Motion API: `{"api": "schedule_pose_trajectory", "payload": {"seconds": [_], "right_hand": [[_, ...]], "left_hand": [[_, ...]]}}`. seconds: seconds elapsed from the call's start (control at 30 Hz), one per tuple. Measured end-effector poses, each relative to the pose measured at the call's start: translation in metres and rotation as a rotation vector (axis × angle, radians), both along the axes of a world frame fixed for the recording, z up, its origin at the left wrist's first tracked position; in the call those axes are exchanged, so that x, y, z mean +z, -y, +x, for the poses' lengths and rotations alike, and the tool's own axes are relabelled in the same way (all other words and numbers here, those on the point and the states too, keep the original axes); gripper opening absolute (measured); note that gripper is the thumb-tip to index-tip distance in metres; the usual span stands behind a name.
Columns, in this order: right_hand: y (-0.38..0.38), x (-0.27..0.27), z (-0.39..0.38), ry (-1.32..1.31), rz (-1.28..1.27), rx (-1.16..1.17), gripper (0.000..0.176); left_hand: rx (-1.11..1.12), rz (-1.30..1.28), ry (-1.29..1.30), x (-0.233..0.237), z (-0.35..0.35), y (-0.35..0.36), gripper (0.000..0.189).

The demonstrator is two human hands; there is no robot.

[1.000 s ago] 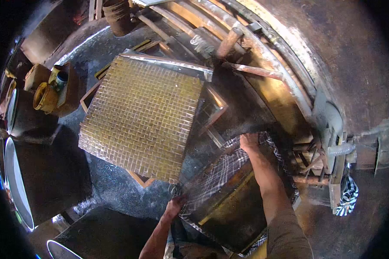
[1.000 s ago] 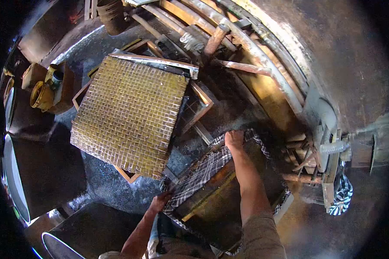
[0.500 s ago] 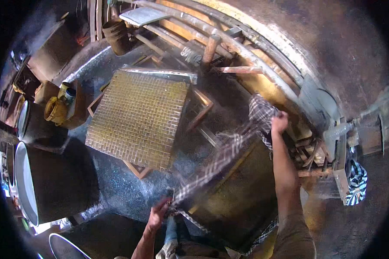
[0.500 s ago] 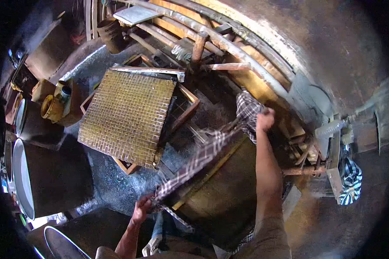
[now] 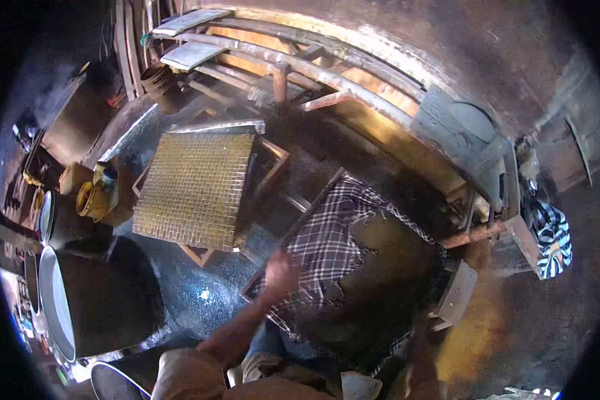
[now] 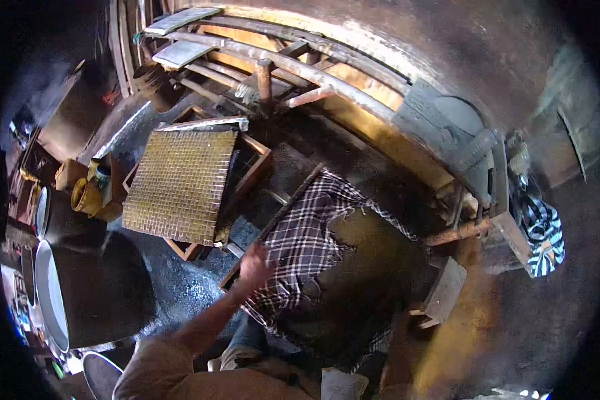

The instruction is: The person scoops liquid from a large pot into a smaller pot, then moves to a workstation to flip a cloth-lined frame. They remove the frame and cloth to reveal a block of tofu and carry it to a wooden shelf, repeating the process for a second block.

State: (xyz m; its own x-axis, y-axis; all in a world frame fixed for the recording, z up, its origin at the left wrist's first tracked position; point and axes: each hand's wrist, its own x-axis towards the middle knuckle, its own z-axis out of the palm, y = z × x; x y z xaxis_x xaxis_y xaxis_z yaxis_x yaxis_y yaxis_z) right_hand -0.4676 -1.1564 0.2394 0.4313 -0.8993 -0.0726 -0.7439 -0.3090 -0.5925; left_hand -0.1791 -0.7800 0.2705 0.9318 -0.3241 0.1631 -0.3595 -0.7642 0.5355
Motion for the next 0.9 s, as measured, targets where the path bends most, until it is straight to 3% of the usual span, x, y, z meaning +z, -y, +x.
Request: {"api": "schedule_pose_trajectory", "payload": {"seconds": [0.07,0.1,0.17,0.23,0.37,0.43,0.5,0.53,0.6,0.63,0.77,0.83,0.87,0.9], "right_hand": [[-0.065,-0.027,-0.063,0.0,0.293,-0.096,0.046],[-0.097,-0.03,-0.086,-0.039,0.424,-0.14,0.045],[-0.139,-0.03,-0.106,-0.112,0.625,-0.213,0.043],[-0.15,-0.038,-0.124,-0.098,0.741,-0.227,0.042],[-0.112,-0.071,-0.173,0.06,0.805,-0.193,0.045],[-0.094,-0.073,-0.202,0.09,0.801,-0.21,0.046],[-0.081,-0.071,-0.234,0.113,0.799,-0.241,0.047],[-0.077,-0.074,-0.251,0.125,0.805,-0.256,0.048],[-0.076,-0.082,-0.293,0.145,0.825,-0.271,0.049],[-0.077,-0.082,-0.301,0.155,0.836,-0.274,0.05],[-0.088,-0.122,-0.346,0.257,0.877,-0.208,0.052],[-0.09,-0.116,-0.341,0.227,0.896,-0.237,0.052],[-0.089,-0.11,-0.331,0.225,0.909,-0.245,0.051],[-0.091,-0.107,-0.329,0.223,0.922,-0.254,0.051]], "left_hand": [[-0.084,0.142,-0.14,-0.046,0.056,-0.005,0.033],[-0.146,0.252,-0.485,-0.053,0.073,-0.013,0.038],[0.035,0.284,-0.612,-0.067,0.081,-0.015,0.045],[0.174,0.416,-0.422,-0.074,0.075,-0.007,0.048],[0.272,0.279,-0.241,-0.069,0.052,-0.002,0.054],[0.189,0.36,-0.413,-0.043,0.02,0.011,0.049],[0.223,0.456,-0.228,-0.118,-0.007,0.007,0.041],[0.076,0.507,-0.284,-0.069,-0.028,0.035,0.04],[0.049,0.485,-0.349,-0.051,-0.058,0.057,0.036],[-0.012,0.368,-0.294,-0.054,-0.068,0.059,0.039],[0.169,0.376,-0.466,-0.04,-0.081,0.084,0.045],[0.19,0.353,-0.51,-0.064,-0.078,0.082,0.052],[0.132,0.273,-0.168,-0.076,-0.082,0.087,0.056],[0.107,0.362,-0.013,-0.053,-0.099,0.103,0.058]]}}
